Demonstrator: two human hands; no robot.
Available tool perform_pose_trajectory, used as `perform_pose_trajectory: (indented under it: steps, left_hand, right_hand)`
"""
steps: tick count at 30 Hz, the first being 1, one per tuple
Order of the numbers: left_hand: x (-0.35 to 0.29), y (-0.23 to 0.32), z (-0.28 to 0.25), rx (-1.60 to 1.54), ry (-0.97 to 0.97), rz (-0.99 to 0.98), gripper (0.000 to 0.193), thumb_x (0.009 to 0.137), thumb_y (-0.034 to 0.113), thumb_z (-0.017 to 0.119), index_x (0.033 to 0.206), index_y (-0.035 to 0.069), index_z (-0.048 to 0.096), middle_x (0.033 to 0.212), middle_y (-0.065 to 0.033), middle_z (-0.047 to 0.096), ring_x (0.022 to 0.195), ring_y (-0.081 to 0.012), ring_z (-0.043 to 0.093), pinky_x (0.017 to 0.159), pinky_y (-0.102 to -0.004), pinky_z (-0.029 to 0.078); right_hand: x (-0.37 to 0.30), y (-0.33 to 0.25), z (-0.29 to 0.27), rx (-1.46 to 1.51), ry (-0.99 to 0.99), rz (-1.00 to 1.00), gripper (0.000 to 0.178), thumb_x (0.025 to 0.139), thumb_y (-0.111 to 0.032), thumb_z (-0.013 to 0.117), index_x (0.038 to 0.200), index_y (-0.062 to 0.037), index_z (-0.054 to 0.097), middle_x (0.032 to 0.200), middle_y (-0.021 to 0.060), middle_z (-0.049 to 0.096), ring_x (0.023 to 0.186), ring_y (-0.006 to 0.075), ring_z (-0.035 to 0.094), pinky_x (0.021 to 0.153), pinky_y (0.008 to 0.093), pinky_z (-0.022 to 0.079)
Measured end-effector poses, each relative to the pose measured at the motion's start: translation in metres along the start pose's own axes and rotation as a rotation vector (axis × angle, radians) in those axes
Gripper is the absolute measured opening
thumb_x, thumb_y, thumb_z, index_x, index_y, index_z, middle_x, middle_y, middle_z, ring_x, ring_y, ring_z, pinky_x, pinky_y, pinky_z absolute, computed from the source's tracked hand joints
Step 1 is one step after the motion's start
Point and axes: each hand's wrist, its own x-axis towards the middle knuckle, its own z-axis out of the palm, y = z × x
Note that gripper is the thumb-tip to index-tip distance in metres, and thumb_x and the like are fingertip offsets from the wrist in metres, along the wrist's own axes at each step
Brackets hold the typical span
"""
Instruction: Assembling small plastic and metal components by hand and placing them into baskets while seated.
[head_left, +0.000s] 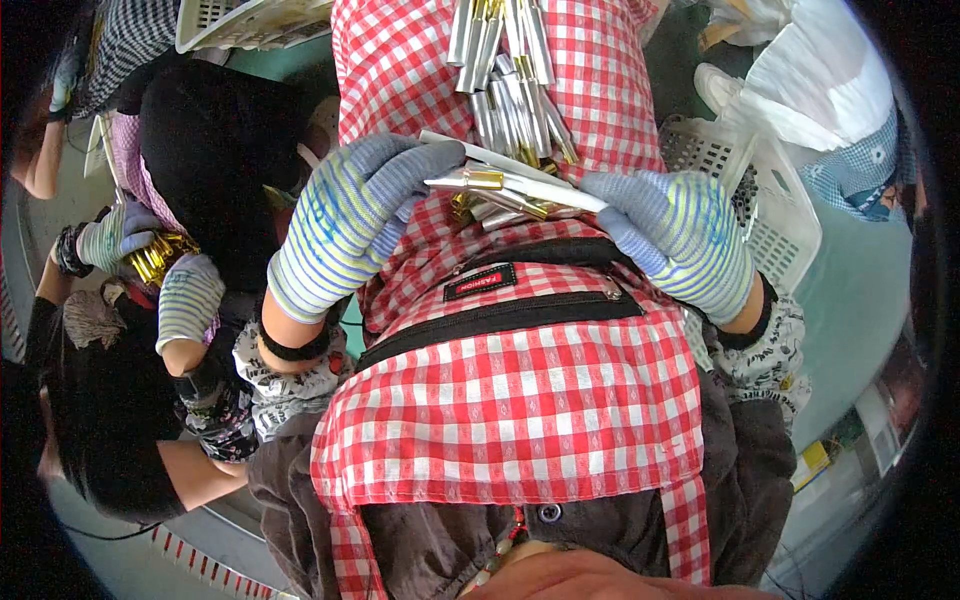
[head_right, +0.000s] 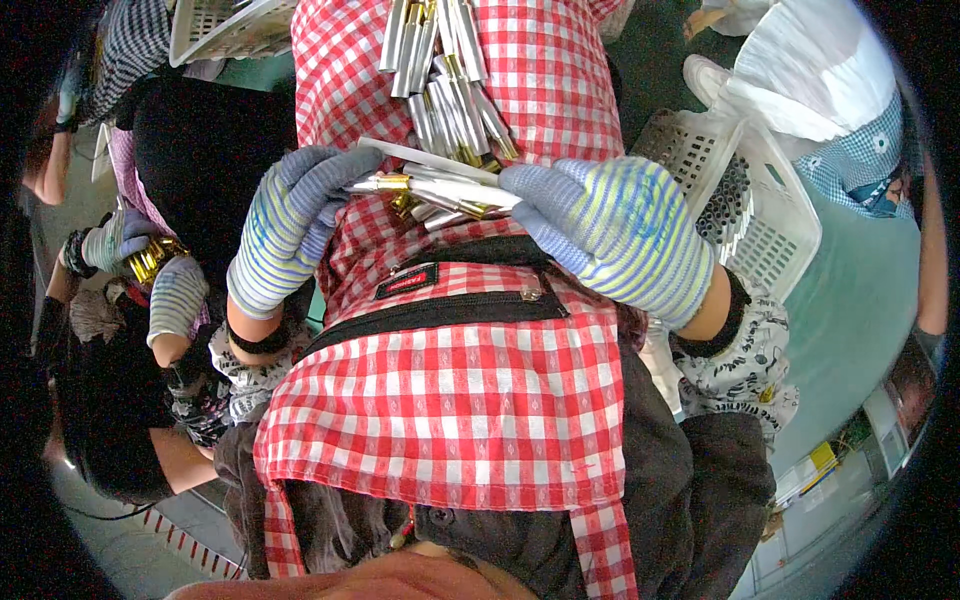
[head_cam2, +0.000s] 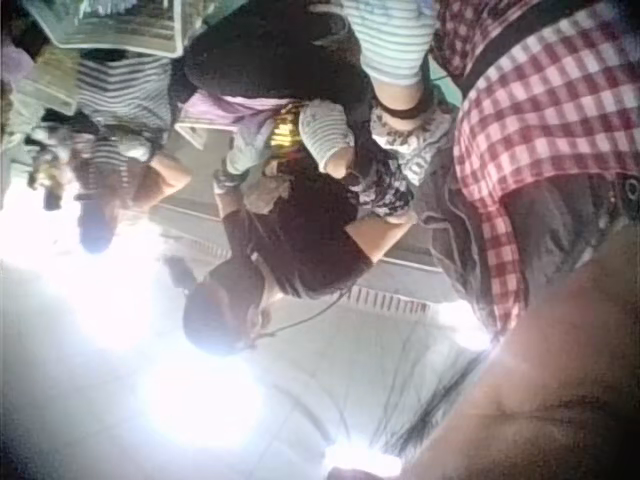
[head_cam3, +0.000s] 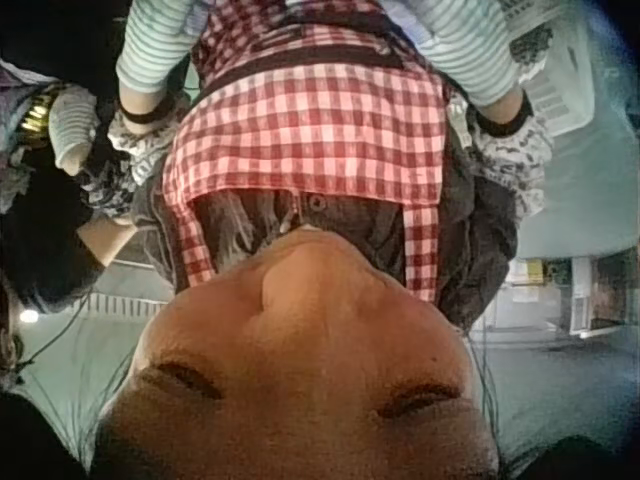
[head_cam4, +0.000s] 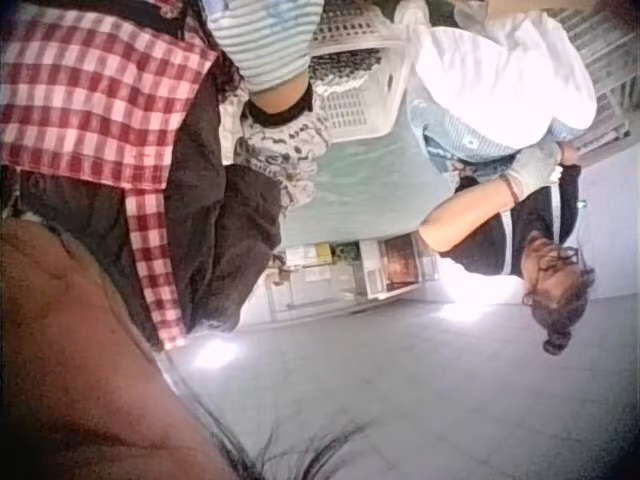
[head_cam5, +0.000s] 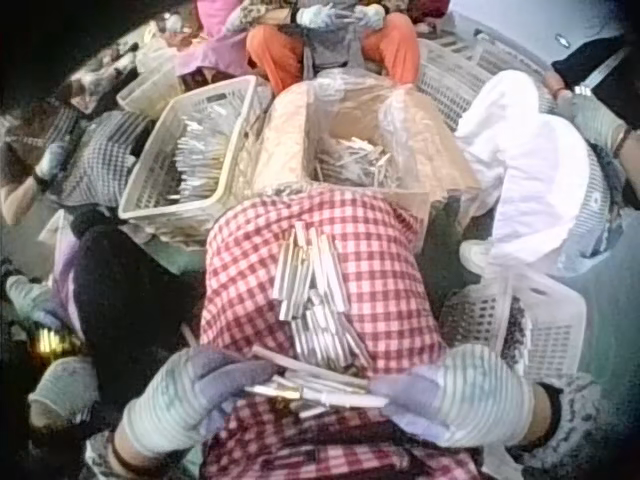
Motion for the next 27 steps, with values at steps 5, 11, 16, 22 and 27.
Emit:
perform_pose_trajectory:
  steps: [5,11,16,22,27]
  left_hand:
    - [0.006,0.005,0.001,-0.119,-0.069,-0.039,0.039,0.087,0.029,0.060,0.115,0.002,0.066,0.092,-0.0121,0.064,0.075,-0.0283,0.064,0.066,-0.0357,0.052]
    - [0.001,0.009,0.010,-0.004,-0.064,0.042,0.042,0.078,0.020,0.070,0.119,0.012,0.065,0.084,-0.0060,0.063,0.073,-0.0253,0.061,0.063,-0.0372,0.050]
    - [0.012,0.015,0.001,0.082,-0.014,0.125,0.048,0.066,0.013,0.073,0.114,0.010,0.069,0.081,-0.0052,0.062,0.070,-0.0243,0.062,0.061,-0.0363,0.048]
    - [0.020,0.025,0.002,0.165,-0.039,0.164,0.047,0.067,0.016,0.073,0.114,0.012,0.069,0.080,-0.0034,0.061,0.069,-0.0242,0.061,0.062,-0.0371,0.048]
    - [0.033,0.043,0.024,0.146,-0.145,0.180,0.049,0.072,0.020,0.072,0.120,0.013,0.065,0.084,-0.0042,0.064,0.072,-0.0249,0.062,0.064,-0.0384,0.049]
  right_hand:
    - [-0.003,0.000,-0.003,-0.002,-0.039,-0.083,0.025,0.087,-0.024,0.068,0.107,-0.0088,0.067,0.070,0.0089,0.063,0.054,0.0273,0.061,0.050,0.0398,0.046]
    - [-0.002,-0.007,0.004,0.125,-0.159,0.054,0.026,0.093,-0.029,0.061,0.103,-0.0068,0.069,0.072,0.0125,0.065,0.060,0.0303,0.064,0.055,0.0408,0.048]
    - [0.000,-0.005,0.007,0.533,-0.235,0.212,0.032,0.099,-0.031,0.054,0.106,-0.0030,0.068,0.079,0.0170,0.068,0.070,0.0319,0.068,0.064,0.0385,0.052]
    - [-0.006,0.004,0.003,0.705,-0.358,0.325,0.031,0.098,-0.030,0.056,0.103,-0.0013,0.068,0.085,0.0176,0.069,0.076,0.0302,0.068,0.068,0.0376,0.052]
    - [-0.030,0.016,0.001,0.246,-0.266,0.049,0.024,0.093,-0.026,0.060,0.104,-0.0049,0.065,0.078,0.0150,0.065,0.071,0.0314,0.065,0.067,0.0420,0.050]
